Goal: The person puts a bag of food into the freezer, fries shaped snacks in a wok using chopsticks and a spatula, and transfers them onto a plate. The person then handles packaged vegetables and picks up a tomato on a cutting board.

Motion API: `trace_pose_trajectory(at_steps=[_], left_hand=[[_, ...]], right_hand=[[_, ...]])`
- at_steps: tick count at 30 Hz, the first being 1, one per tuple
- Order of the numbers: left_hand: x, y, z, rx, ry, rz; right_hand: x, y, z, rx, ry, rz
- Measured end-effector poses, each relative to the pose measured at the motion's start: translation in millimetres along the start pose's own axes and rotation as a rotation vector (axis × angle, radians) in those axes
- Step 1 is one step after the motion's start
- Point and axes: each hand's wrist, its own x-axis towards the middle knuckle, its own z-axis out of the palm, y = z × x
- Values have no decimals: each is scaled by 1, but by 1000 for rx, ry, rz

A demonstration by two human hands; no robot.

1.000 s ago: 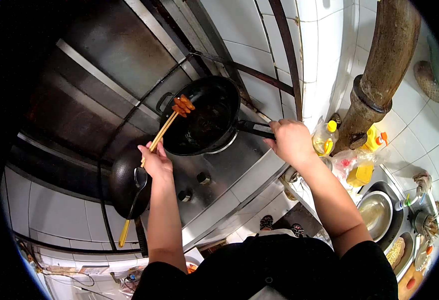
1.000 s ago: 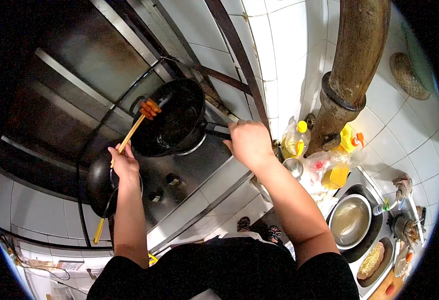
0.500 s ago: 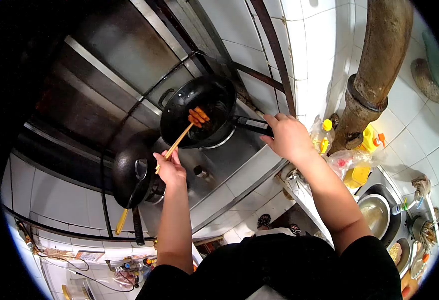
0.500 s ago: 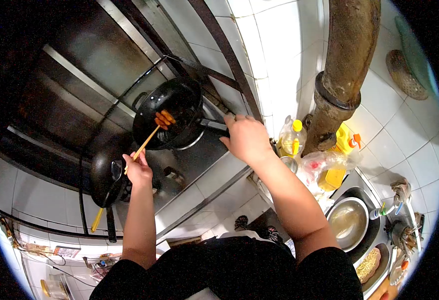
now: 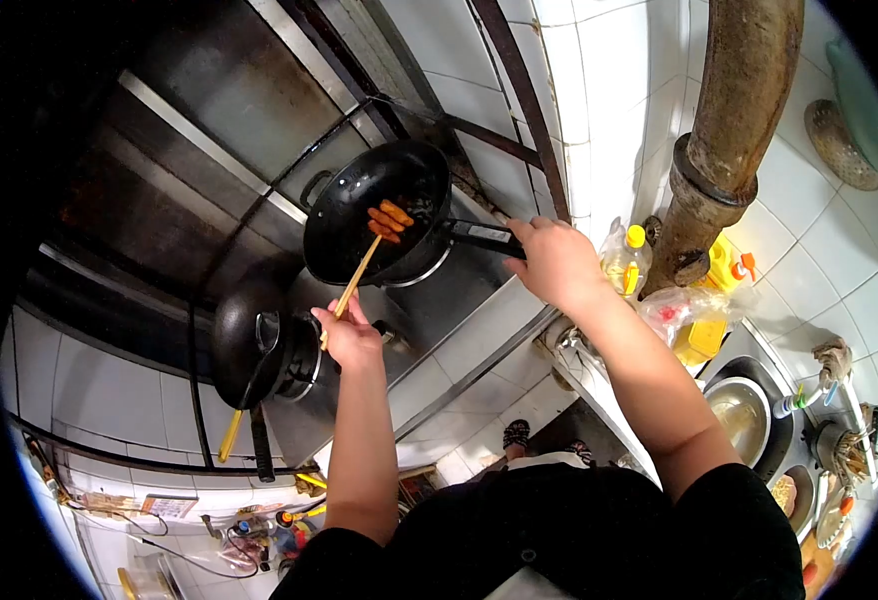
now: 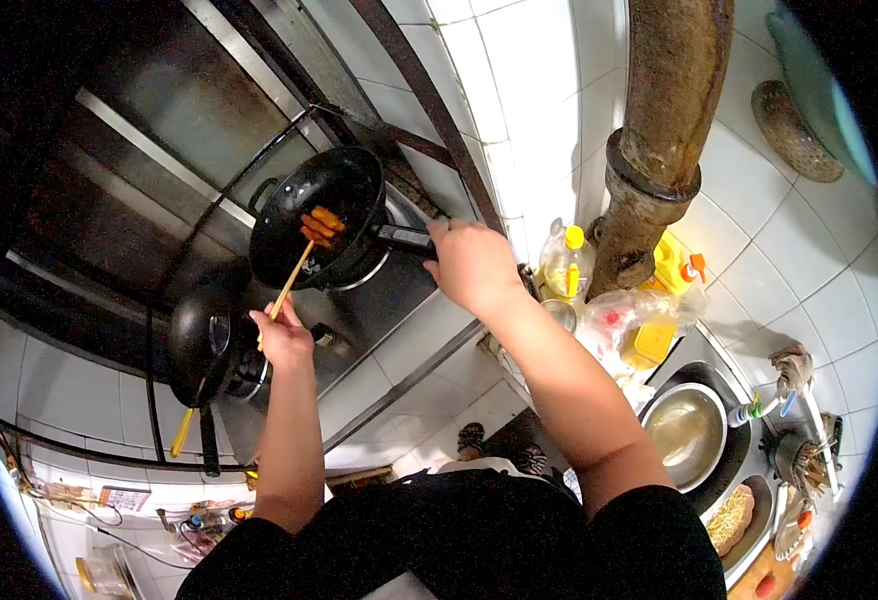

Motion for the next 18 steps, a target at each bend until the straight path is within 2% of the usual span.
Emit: trace_pose_trajectory(at_steps=[4,12,16,18], left_hand=[[-9,-14,-5,-146,159,-66],[-9,-21,-4,-412,205,-139],[-9,-22,-3,-404,255,-127],[-4,-14,-8,-431,166,-131]], right_hand=[[-1,0,2,14,26,18],[-2,2,2,-19,-14,10],[-2,2,4,-64,-29,-53],[2,5,-2,-100,-95,-85]])
